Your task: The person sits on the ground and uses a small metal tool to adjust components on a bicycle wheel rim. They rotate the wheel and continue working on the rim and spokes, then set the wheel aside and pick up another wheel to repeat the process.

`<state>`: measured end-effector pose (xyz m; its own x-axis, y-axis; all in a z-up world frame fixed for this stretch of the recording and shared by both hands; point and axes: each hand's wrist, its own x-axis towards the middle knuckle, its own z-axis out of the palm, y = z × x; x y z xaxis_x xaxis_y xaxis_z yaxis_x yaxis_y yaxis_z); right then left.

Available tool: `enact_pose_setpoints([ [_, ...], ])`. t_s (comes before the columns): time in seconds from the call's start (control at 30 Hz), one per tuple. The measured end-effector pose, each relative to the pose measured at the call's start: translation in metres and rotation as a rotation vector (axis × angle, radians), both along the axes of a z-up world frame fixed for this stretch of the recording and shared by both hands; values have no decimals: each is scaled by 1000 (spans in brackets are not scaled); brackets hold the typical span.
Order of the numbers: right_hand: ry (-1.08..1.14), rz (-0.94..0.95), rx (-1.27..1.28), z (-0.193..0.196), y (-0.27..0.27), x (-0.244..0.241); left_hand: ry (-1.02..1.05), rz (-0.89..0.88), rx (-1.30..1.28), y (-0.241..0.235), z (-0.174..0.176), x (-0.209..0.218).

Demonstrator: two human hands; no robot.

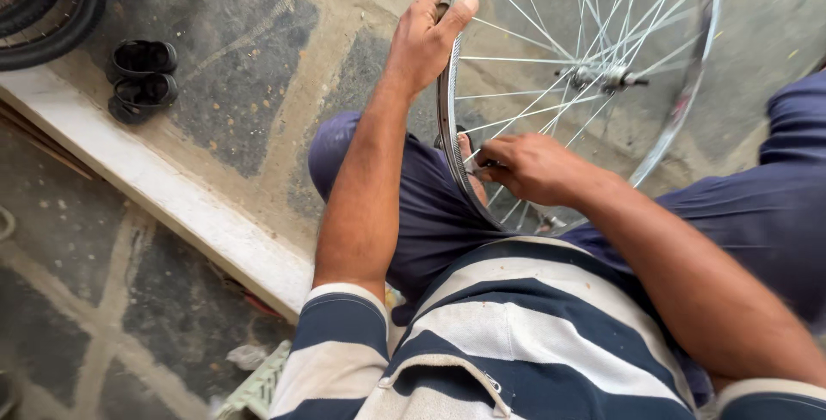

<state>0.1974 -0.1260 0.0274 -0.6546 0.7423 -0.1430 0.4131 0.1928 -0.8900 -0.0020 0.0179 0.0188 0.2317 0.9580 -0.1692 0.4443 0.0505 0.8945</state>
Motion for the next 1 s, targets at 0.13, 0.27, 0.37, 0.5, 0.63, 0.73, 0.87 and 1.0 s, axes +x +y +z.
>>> enact_pose_setpoints([
  [0.13, 211, -270, 126, 6, 1, 11, 305, 13, -14, 3, -6, 3],
  [0.27, 46, -311, 243, 0, 17, -8, 301, 23, -14, 3, -7, 2],
  [0.37, 203, -288, -3, -16, 21, -26, 303, 17, 10, 2, -9, 0],
  [0.5, 212, -370, -428, -30, 23, -23, 329, 19, -44, -1, -8, 0],
  [0.63, 444, -333, -344, -25, 20, -18, 310, 14, -7, -5, -7, -3],
  [0.73, 112, -344, -346, -15, 21, -32, 307, 6, 29, -5, -4, 1],
  [0.87, -45, -318, 34, -10, 19, -34, 309, 29, -14, -5, -3, 2],
  [1.0, 444, -274, -126, -18, 15, -20, 303, 21, 34, -8, -4, -1],
])
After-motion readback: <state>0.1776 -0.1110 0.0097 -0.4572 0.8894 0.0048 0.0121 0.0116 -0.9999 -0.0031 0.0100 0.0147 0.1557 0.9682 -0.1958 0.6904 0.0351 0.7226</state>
